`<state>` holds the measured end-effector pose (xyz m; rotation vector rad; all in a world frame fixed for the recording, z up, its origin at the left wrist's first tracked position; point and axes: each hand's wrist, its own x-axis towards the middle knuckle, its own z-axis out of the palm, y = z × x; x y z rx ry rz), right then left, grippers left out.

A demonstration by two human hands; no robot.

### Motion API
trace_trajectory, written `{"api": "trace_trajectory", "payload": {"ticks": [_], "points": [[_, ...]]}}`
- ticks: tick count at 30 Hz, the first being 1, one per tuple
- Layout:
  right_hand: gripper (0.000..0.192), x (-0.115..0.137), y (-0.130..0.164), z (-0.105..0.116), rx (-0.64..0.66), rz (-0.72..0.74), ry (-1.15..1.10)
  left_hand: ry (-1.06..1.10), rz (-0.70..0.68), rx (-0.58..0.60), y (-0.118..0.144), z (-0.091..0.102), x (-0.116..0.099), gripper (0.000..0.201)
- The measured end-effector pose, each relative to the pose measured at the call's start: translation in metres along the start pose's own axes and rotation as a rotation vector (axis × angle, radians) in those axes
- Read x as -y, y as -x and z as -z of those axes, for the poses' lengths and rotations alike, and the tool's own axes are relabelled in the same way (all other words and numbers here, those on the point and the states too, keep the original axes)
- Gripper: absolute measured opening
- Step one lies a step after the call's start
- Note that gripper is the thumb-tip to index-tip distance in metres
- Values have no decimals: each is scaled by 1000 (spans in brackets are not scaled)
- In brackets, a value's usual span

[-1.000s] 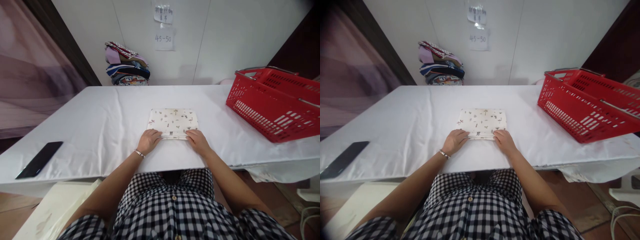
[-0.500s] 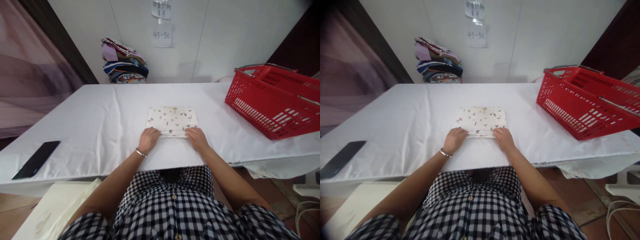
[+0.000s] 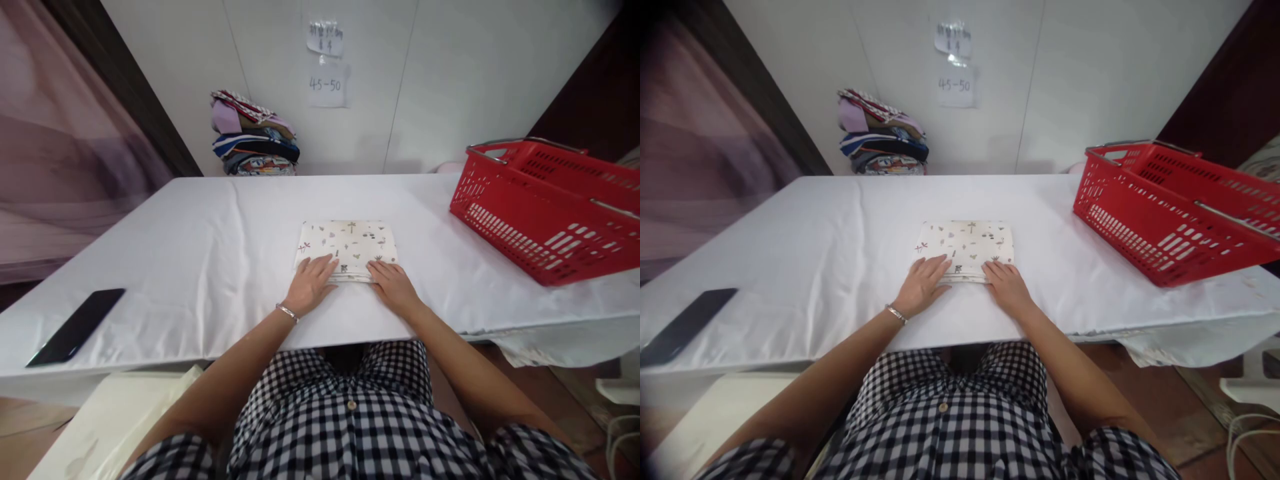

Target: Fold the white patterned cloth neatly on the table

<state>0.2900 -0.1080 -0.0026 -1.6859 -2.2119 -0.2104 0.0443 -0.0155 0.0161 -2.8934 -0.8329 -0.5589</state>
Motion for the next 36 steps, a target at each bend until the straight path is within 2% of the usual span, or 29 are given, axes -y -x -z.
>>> {"api": "trace_trajectory", "payload": {"ticks": [3,6,9,14,17,21,23,25,28,31,33,36], "points": [[45,2,2,-1,18,-4,41,-12,-82,49,-12,-7,-14,51],[46,8,2,1,36,-39,64,-14,-105,106,-17,-17,-20,49],[49,23,-6,1,50,-52,58,-25,-92,103,-17,-24,-20,48],[52,40,-22,-7,88,31,11,-24,-98,58,-7,-24,-9,46],[51,28,-13,-9,101,35,12,-29,-35,36,10,-16,8,45],[48,0,15,-1,86,-67,57,-28,81,26,39,-2,32,43],[47,-7,26,3,76,-106,80,0,119,30,45,5,36,41],[46,-7,29,7,73,-129,95,38,157,30,40,12,35,37],[48,4,12,15,87,-134,67,84,214,-6,13,16,28,37],[52,14,-26,26,113,-119,-28,109,223,-43,-23,13,24,39],[54,13,-54,29,126,-150,-74,91,264,12,-41,5,26,43],[57,-2,-83,21,162,-273,-39,80,368,181,-49,-10,33,57]]}}
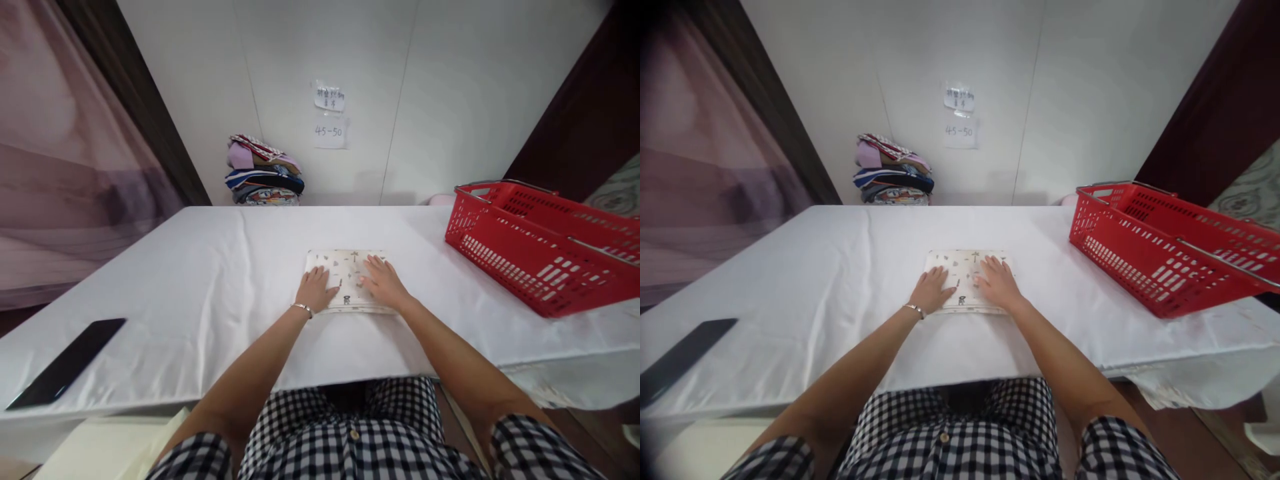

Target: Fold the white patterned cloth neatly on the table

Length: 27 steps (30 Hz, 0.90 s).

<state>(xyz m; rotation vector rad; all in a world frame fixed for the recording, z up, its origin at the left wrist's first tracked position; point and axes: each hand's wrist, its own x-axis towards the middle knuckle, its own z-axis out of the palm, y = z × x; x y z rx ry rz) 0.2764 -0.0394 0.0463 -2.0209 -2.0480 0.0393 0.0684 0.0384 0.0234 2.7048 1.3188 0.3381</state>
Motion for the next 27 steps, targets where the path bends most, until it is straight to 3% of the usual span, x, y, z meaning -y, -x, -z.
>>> {"api": "trace_trajectory", "payload": {"ticks": [4,9,12,15,20,27], "points": [[63,-22,-17,-25,136,-174,85,15,44,101,4,-12,9,64],[64,-30,-15,-43,122,-168,129,39,99,230,-14,2,7,68],[63,-29,-14,-42,101,-158,144,7,143,146,-39,9,7,69],[63,-29,-14,-41,92,-153,148,-21,169,108,-53,1,12,67],[63,-31,-13,-42,99,-152,121,42,171,134,-51,-17,22,68],[60,-30,-18,-36,104,-160,39,116,148,119,-56,-14,28,66]]}}
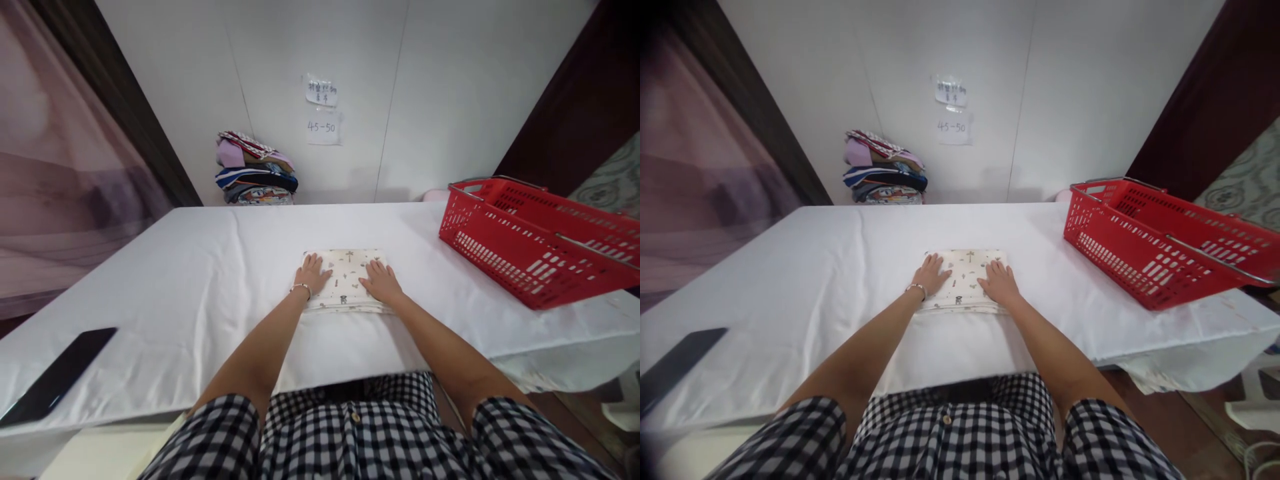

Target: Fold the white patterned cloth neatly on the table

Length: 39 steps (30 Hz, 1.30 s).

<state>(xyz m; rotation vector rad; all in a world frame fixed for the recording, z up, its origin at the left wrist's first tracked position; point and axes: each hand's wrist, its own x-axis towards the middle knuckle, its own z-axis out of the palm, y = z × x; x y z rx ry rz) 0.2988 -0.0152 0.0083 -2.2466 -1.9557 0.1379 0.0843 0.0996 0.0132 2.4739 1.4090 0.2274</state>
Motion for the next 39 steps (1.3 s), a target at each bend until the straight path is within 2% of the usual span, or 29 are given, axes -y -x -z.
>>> {"api": "trace_trajectory", "payload": {"ticks": [4,7,9,12,16,19,23,27,30,39], "points": [[51,-12,12,7,18,13,-214,41,-54,56,11,5,11,64],[49,-26,41,-1,-20,47,-401,102,-82,30,43,5,25,58],[49,-33,64,-10,-103,73,-470,191,-93,-24,70,2,34,53],[47,-37,92,-22,-220,123,-494,296,-132,-126,108,-3,42,49],[47,-33,108,-21,-240,172,-415,273,-153,-180,135,-7,43,53],[48,-32,109,-16,-231,182,-367,235,-181,-217,138,-7,43,54],[43,-42,102,-14,-204,167,-453,282,-193,-273,133,-4,45,41],[41,-54,97,-14,-217,59,-617,388,-185,-220,126,0,49,38],[42,-57,98,-12,-223,-31,-651,448,-177,-209,124,5,50,36],[49,-64,96,5,-131,31,-643,522,-251,-173,116,17,53,54]]}}
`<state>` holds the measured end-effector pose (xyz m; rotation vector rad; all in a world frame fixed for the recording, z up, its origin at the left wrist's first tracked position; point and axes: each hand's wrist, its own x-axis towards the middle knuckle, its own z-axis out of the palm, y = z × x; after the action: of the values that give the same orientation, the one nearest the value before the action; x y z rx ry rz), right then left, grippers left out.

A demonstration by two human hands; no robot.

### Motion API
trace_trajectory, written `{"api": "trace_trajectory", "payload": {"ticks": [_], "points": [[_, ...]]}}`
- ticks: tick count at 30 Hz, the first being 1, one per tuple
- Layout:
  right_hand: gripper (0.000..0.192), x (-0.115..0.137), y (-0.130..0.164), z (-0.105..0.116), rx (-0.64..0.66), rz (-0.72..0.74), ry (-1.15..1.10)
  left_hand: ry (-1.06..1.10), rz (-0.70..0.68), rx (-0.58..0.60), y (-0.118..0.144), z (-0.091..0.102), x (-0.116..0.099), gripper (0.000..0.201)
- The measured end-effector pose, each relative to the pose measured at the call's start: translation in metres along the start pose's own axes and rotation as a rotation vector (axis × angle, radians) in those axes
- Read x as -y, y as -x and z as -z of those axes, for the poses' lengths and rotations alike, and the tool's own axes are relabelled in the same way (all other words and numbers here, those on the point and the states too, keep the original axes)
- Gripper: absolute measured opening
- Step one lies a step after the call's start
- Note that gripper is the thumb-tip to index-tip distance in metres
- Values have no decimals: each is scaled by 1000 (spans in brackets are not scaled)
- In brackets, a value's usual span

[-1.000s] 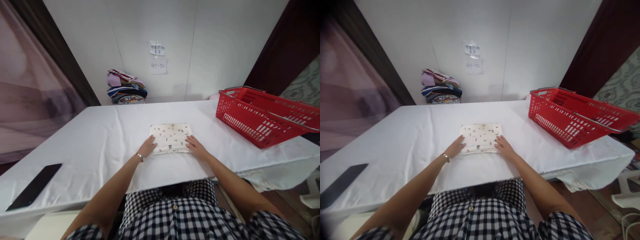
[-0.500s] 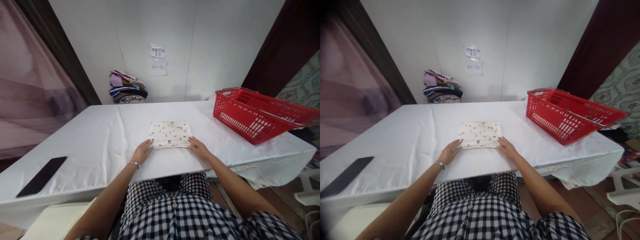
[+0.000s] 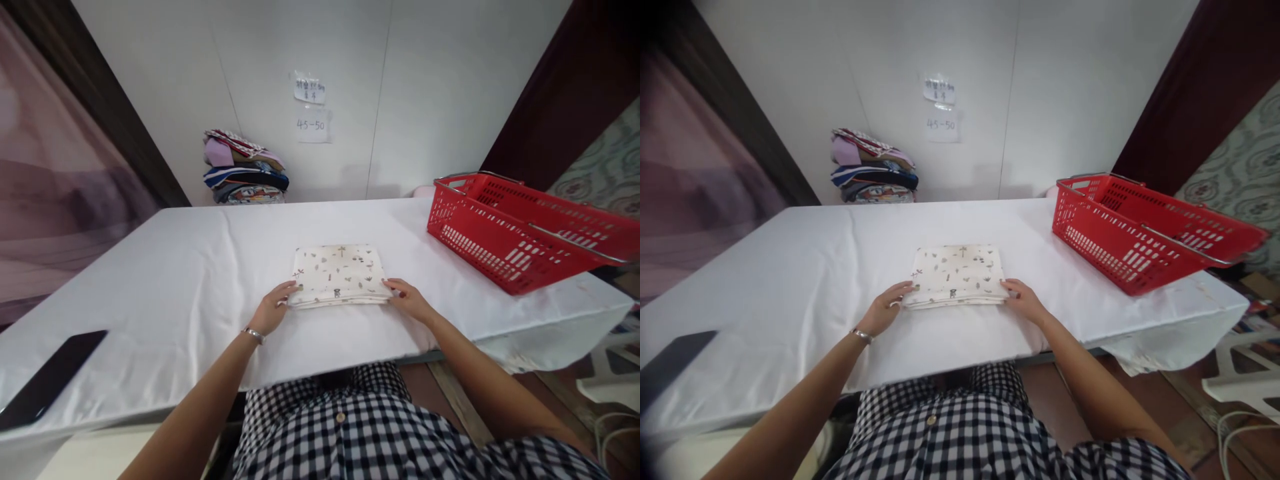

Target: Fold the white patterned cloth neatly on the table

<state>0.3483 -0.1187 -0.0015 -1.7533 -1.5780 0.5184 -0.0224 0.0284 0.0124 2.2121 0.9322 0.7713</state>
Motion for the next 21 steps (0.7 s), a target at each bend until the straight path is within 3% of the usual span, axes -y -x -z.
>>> {"api": "trace_trajectory", "payload": {"ticks": [8,13,16,21], "points": [[60,1,-14,9,157,93,125,-181,-123,89,-16,5,13,46],[56,-2,-16,14,140,136,189,-141,-184,-9,-36,18,-1,26],[51,-4,-16,17,130,192,181,-40,-136,-53,-53,23,-14,30],[54,1,-18,22,201,239,165,194,72,-120,-81,25,-29,40]]}}
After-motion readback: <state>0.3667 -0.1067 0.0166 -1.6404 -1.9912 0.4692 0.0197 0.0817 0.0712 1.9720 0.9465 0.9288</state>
